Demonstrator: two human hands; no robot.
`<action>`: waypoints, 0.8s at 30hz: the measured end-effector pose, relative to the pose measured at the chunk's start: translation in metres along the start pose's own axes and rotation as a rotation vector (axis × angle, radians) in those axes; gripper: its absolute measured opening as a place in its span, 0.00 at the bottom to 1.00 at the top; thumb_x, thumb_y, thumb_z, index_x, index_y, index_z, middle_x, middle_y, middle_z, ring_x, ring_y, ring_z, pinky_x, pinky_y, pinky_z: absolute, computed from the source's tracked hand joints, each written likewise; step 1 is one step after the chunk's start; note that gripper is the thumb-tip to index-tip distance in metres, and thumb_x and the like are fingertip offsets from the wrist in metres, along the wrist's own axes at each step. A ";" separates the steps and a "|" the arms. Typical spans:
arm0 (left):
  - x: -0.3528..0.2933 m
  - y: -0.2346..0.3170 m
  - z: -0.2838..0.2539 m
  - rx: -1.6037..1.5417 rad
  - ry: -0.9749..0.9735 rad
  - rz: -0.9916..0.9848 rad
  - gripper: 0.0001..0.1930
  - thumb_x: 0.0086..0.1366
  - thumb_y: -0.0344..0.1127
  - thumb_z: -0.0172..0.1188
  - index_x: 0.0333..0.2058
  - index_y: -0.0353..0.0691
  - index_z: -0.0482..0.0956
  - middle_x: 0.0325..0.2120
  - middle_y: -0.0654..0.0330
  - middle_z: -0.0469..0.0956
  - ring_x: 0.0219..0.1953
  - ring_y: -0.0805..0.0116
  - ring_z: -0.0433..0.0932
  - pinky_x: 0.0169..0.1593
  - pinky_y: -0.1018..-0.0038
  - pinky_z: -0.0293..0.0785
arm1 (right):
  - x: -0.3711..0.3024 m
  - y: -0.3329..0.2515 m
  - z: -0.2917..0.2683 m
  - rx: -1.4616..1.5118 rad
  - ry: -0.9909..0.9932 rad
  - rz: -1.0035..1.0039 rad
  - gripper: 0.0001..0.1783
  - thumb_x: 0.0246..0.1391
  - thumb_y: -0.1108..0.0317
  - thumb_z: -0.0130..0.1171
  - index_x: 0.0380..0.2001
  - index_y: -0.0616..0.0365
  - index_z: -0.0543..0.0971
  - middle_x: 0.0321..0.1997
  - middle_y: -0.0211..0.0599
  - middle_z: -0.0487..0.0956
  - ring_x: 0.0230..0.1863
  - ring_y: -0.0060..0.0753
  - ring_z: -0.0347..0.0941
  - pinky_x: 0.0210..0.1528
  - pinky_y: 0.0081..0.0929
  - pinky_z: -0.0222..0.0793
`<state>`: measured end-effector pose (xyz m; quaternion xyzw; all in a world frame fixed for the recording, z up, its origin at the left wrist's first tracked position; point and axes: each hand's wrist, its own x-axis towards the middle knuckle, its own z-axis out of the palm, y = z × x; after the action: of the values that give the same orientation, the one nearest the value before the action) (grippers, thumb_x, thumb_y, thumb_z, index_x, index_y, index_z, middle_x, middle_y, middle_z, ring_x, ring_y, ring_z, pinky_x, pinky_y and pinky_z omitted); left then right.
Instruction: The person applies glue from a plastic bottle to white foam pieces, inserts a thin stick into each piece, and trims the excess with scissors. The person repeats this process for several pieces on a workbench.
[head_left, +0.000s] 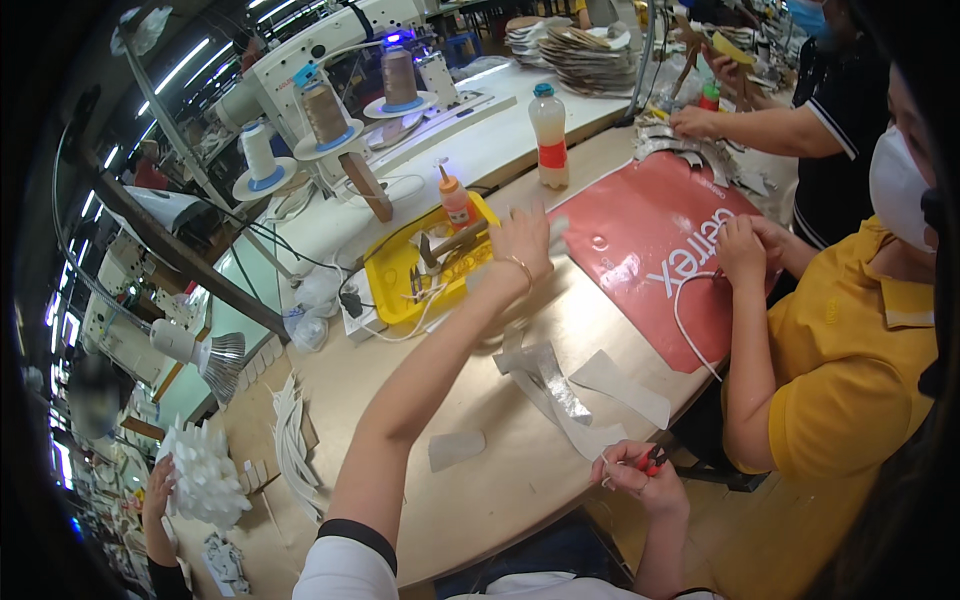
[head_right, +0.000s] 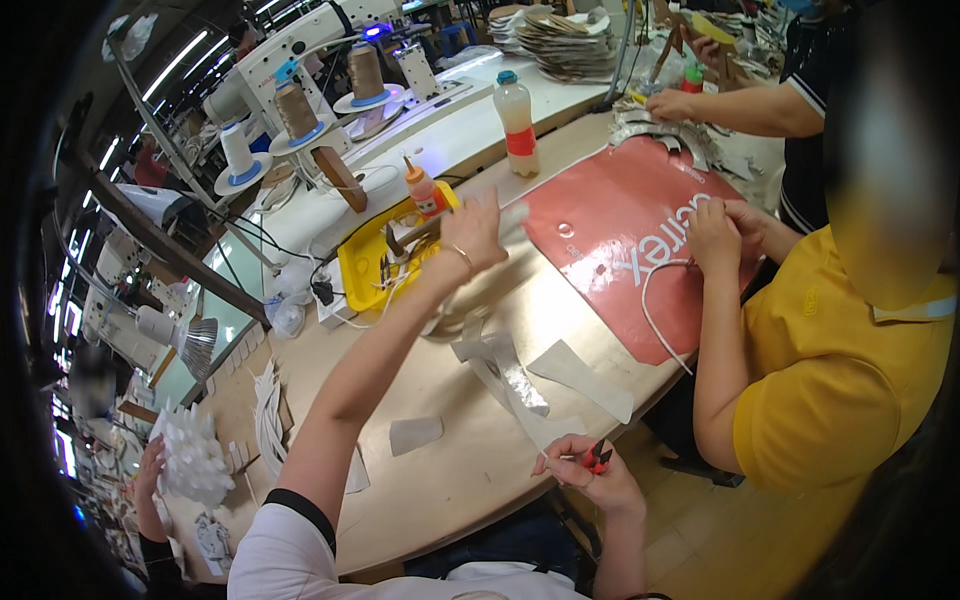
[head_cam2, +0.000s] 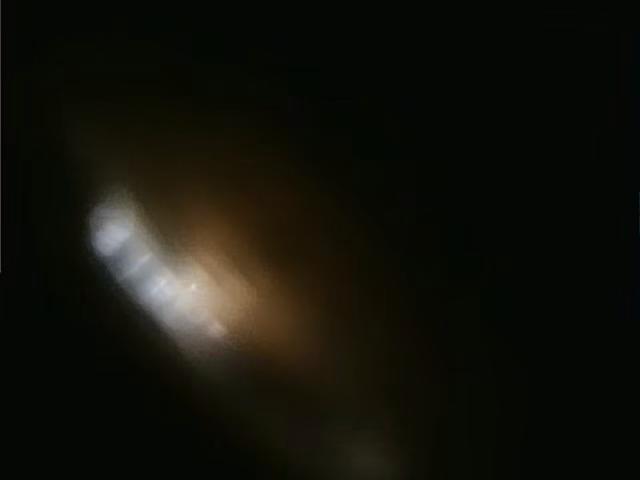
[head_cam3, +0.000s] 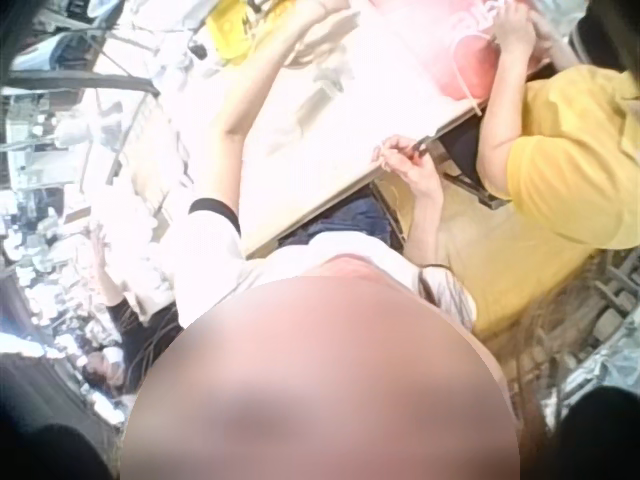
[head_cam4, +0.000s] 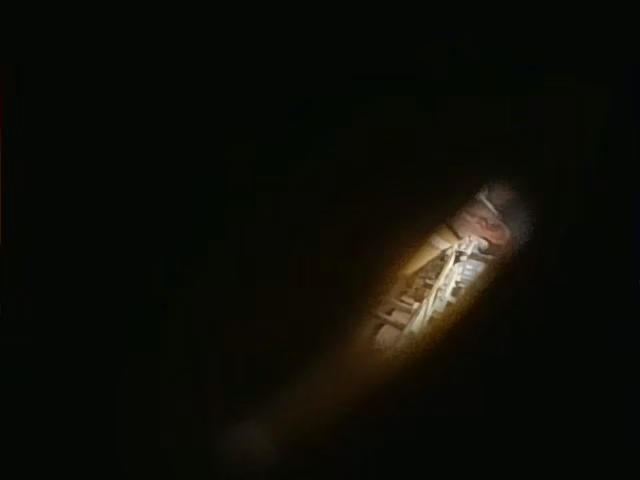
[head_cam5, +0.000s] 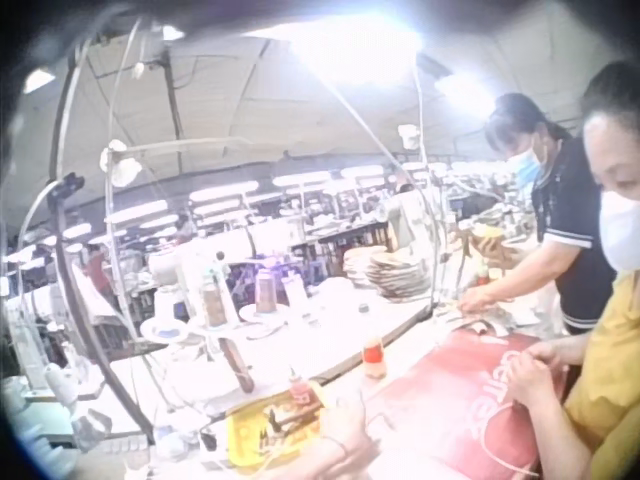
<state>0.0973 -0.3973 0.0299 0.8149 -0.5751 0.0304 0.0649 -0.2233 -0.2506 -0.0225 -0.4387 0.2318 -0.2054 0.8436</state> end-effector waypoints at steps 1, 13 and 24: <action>0.001 -0.002 -0.010 0.028 0.119 0.035 0.52 0.39 0.38 0.76 0.62 0.37 0.55 0.45 0.43 0.75 0.48 0.45 0.77 0.48 0.58 0.75 | 0.001 0.001 0.000 0.007 -0.007 -0.001 0.09 0.55 0.65 0.63 0.33 0.61 0.78 0.36 0.38 0.82 0.25 0.10 0.64 0.27 0.11 0.59; -0.001 -0.019 0.004 -0.198 -0.032 0.143 0.48 0.52 0.51 0.70 0.66 0.41 0.53 0.55 0.42 0.69 0.59 0.44 0.68 0.60 0.57 0.65 | -0.014 -0.001 0.009 -0.125 0.096 -0.069 0.09 0.56 0.69 0.64 0.34 0.64 0.79 0.33 0.36 0.82 0.33 0.19 0.75 0.39 0.19 0.70; -0.399 -0.157 -0.003 -0.446 0.162 -0.440 0.19 0.62 0.40 0.63 0.48 0.35 0.78 0.51 0.45 0.74 0.53 0.48 0.73 0.57 0.62 0.69 | -0.056 -0.057 -0.016 0.476 -1.059 -0.631 0.19 0.57 0.73 0.54 0.11 0.59 0.74 0.14 0.38 0.76 0.08 0.25 0.63 0.12 0.22 0.51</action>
<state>0.1111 0.0271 -0.0276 0.8803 -0.3704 -0.0465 0.2927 -0.2859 -0.2602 0.0284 -0.3288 -0.4060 -0.2446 0.8169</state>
